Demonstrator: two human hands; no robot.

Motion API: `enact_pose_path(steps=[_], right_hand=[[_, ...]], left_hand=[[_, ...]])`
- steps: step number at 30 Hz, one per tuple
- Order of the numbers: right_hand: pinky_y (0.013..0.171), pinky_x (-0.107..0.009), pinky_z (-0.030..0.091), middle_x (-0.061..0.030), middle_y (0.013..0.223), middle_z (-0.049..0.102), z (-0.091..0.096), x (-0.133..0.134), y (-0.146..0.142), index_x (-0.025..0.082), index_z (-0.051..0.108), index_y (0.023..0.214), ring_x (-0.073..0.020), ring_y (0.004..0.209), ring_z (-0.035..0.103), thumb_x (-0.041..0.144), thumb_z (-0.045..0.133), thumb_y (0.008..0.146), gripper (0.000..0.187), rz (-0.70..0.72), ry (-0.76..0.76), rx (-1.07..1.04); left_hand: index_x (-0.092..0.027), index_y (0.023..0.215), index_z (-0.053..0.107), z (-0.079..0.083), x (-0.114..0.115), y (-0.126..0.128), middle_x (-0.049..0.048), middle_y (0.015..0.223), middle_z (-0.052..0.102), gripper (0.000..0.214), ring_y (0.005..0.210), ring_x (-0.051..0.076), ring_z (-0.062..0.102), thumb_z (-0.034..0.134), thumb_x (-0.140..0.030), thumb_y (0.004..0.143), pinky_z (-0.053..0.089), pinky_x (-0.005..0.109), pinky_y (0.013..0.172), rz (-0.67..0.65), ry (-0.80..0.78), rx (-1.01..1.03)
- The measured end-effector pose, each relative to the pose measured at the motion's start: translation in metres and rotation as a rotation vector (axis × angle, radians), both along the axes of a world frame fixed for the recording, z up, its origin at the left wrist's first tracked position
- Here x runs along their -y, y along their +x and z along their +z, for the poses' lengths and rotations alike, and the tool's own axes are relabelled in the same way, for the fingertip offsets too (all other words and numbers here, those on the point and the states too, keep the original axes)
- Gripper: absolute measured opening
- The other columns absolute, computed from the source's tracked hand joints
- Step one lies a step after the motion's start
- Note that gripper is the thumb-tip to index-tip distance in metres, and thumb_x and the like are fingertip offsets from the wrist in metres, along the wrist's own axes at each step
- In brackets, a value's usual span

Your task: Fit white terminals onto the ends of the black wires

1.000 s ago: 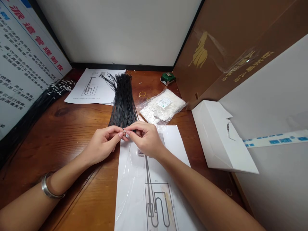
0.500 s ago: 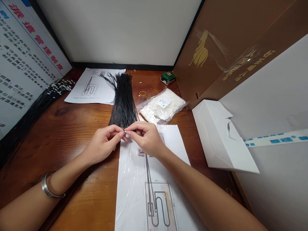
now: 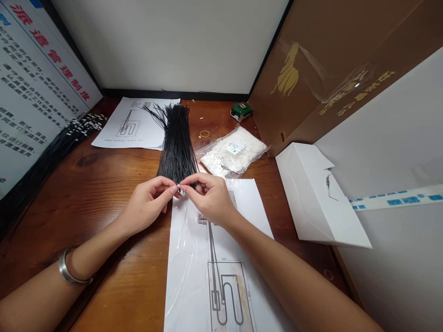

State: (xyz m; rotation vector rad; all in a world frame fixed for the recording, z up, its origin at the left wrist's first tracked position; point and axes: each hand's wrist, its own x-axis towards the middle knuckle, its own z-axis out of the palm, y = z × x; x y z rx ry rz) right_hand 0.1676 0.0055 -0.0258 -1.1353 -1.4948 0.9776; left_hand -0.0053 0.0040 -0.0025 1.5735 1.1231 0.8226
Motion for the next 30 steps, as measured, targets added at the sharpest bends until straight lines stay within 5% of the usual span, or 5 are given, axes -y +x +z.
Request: enact_pose_path(steps=[15,30], right_hand=[[0.049,-0.027,0.043,-0.0017,0.068,0.064,-0.0025,-0.0013,0.0024,0.021,0.07,0.077,-0.0118,0.057,0.056,0.029,0.07,0.079,0.009,0.086,-0.055,-0.049],[0.05,-0.027,0.04,-0.0018,0.069,0.063,0.0031,0.0002,0.0008,0.02,0.067,0.073,-0.0124,0.06,0.056,0.027,0.07,0.078,0.009,0.099,-0.011,0.023]], left_hand=[[-0.013,0.085,0.061,0.0051,-0.0006,0.0003,0.0047,0.08,0.07,0.012,0.049,0.006,0.051,0.057,-0.024,0.086,0.039,0.019,0.047,0.008,-0.139,0.092],[-0.013,0.084,0.061,-0.001,-0.0016,-0.0019,0.0037,0.077,0.069,0.013,0.051,0.006,0.054,0.057,-0.024,0.087,0.041,0.019,0.048,-0.013,-0.118,0.053]])
